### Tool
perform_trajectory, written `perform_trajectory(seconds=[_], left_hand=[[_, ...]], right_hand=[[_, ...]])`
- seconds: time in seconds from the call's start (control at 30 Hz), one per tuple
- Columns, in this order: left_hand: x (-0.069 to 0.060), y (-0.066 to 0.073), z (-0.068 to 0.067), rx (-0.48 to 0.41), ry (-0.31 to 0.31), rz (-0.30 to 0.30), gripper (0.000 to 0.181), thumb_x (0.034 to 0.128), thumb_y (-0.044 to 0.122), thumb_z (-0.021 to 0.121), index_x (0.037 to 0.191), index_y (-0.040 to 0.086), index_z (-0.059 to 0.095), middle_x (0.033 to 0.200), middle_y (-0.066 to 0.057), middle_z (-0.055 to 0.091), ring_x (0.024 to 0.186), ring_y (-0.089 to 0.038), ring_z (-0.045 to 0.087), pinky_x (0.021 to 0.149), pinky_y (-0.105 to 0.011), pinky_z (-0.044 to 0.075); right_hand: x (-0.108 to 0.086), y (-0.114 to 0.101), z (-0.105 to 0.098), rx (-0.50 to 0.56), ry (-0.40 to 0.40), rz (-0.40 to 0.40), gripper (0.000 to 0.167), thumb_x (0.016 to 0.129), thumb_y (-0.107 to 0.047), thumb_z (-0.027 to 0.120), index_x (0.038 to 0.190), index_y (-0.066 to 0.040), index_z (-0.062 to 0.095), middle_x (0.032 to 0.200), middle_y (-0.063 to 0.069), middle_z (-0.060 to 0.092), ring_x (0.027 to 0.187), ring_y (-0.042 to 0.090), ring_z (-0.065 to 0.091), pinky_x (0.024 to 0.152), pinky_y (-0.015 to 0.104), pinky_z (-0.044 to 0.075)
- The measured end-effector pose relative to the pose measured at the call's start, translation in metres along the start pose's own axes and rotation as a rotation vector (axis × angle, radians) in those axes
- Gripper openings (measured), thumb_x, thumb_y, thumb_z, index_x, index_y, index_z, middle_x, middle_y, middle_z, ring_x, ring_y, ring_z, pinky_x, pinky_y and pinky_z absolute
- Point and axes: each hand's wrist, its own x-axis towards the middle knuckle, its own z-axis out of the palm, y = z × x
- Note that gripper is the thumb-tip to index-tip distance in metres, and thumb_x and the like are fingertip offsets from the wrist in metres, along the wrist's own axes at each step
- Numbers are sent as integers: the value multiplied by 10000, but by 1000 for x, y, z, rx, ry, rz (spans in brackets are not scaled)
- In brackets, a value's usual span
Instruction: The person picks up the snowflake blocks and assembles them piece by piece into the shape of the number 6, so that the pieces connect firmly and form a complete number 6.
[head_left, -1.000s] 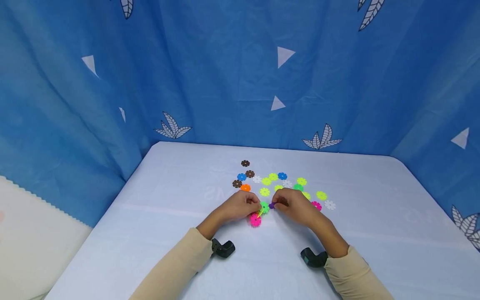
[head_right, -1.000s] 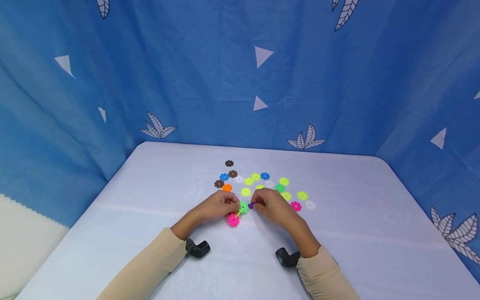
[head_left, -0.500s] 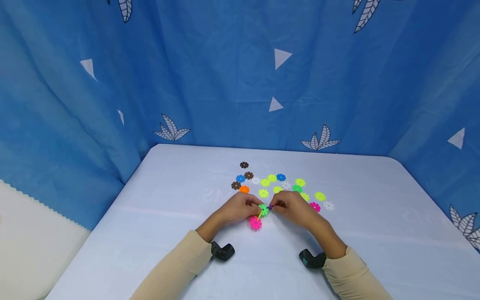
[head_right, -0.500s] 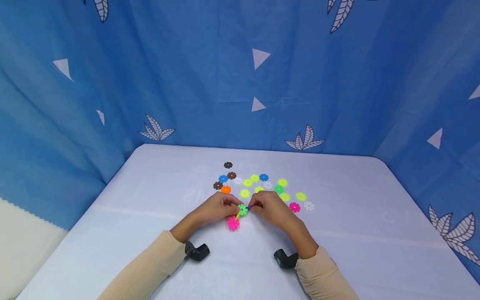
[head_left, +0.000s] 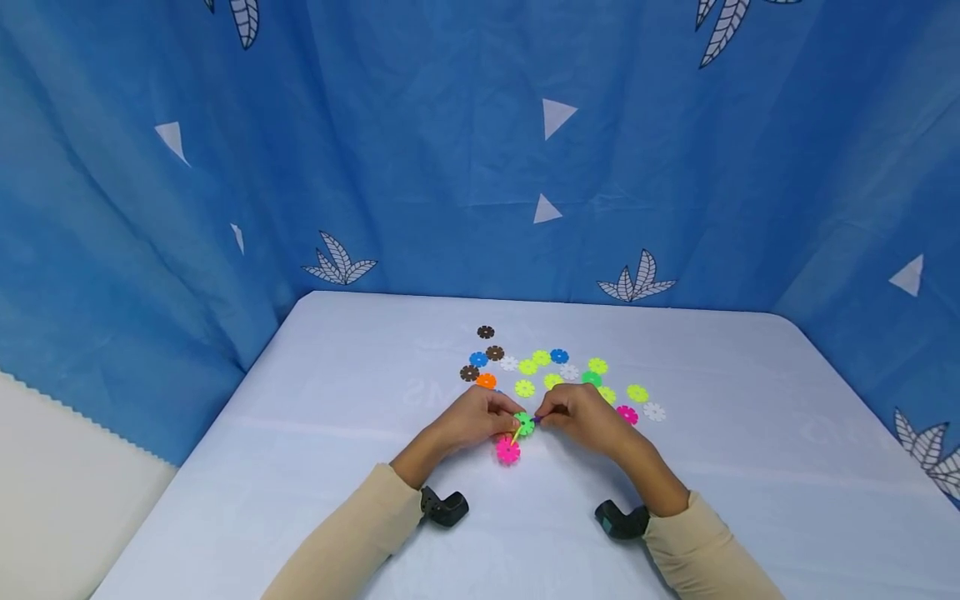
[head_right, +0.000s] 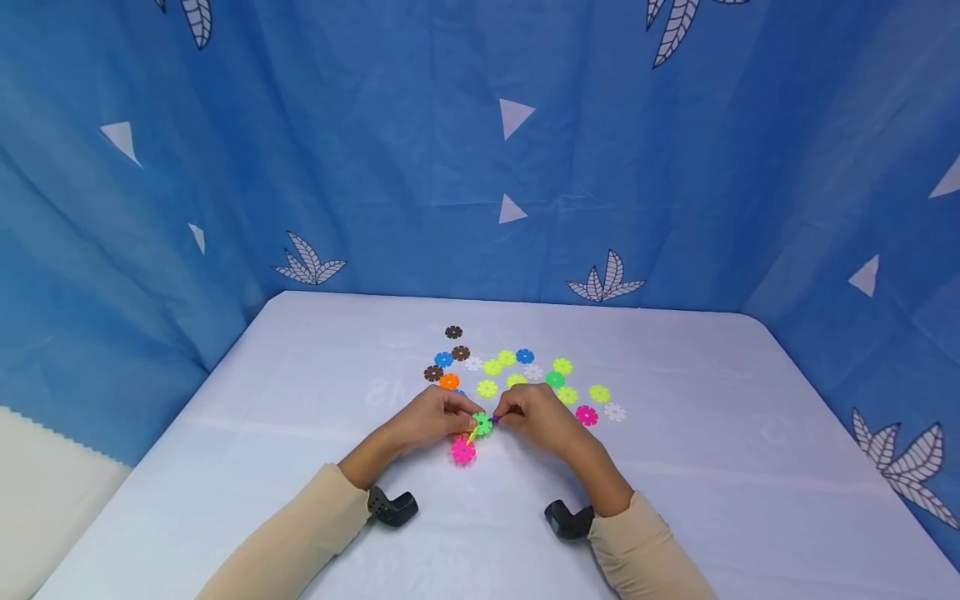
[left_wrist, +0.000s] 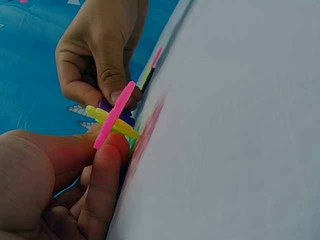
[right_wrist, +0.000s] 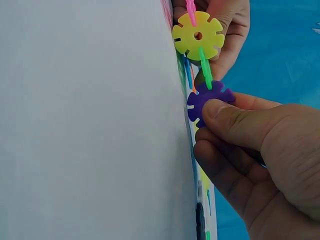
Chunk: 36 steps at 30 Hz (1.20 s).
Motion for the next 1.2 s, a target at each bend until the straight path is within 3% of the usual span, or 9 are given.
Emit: perform_trajectory(seconds=[0.6, 0.77, 0.93, 1.07, 1.2], left_hand=[[0, 0, -2, -64, -11, -28, 127, 924, 16, 718, 1033, 16, 781, 848, -29, 693, 688, -114, 592, 604, -207, 485], [-1, 0, -2, -65, -48, -26, 139, 913, 54, 736, 1045, 32, 773, 812, -29, 670, 682, -114, 587, 620, -213, 491], [0, -1, -1, -45, -73, -18, 173, 910, 71, 733, 1078, 83, 773, 844, -36, 666, 720, -134, 623, 675, -244, 521], [0, -2, -2, -29, -80, -11, 194, 911, 49, 712, 1090, 94, 772, 850, -39, 659, 731, -144, 613, 690, -264, 516], [-1, -2, -3, -6, -76, -18, 193, 920, 60, 698, 1080, 135, 775, 856, -31, 663, 733, -146, 595, 696, -275, 505]], right_hand=[[4, -5, 4, -41, -1, -53, 161, 824, 72, 789, 885, -75, 767, 871, -35, 710, 825, 123, 663, 757, 253, 568], [1, -4, 4, -34, -10, 5, 173, 834, 54, 789, 902, -104, 772, 889, -65, 710, 839, 105, 663, 770, 235, 560], [-1, -3, 1, -33, -34, 55, 212, 850, 31, 788, 1017, -97, 761, 975, -37, 715, 904, 141, 677, 819, 289, 569], [-4, -2, -8, -107, -45, 127, 274, 853, 0, 798, 1107, -84, 739, 1012, -19, 692, 908, 164, 648, 818, 325, 565], [-8, 3, -21, -212, -69, 215, 252, 853, -23, 802, 1090, -82, 741, 945, -27, 646, 867, 159, 581, 783, 339, 540]])
